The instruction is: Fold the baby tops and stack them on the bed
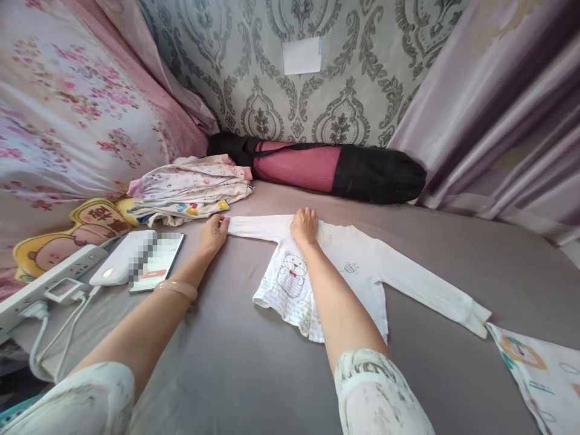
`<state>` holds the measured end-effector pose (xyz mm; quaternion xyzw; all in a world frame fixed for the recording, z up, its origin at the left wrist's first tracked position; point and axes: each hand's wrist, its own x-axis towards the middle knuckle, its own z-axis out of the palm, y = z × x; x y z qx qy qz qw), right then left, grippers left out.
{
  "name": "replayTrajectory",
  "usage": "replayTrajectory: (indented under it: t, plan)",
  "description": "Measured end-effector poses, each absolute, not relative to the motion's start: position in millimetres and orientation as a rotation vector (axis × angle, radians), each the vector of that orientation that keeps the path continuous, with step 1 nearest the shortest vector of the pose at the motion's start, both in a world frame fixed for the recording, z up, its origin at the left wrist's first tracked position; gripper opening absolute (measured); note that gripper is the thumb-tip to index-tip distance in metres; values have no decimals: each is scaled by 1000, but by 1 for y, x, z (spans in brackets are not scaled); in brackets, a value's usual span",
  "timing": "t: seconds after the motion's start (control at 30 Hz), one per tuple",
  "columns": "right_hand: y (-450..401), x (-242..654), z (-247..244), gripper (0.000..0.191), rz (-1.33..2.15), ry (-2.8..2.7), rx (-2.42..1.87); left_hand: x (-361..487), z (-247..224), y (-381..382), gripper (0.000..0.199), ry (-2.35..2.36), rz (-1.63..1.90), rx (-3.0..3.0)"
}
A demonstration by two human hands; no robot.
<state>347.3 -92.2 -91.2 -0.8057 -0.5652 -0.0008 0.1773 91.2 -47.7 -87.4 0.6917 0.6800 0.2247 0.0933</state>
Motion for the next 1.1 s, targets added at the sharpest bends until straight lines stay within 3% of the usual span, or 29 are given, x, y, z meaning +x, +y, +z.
replayTrajectory:
  t: [0.23,0.37,0.53,0.97,1.1]
  plan:
    - [-95,349,-88,37,-29,-1650,-2233,92,-87,-47,35,2027,617,2062]
    - [-107,334,-82,45,-48,-1943,-2007,93,-87,-47,34,2023,612,2057]
    - [-118,310,-77,57,306,-2281,-1874,91,-89,-48,34,2005,660,2071]
    - [-121,318,-72,63,519,-2130,-1871,92,-89,-46,33,2022,730,1998]
    - [-136,343,-69,67,373,-2016,-1987,93,-89,-47,40,1968,820,2000]
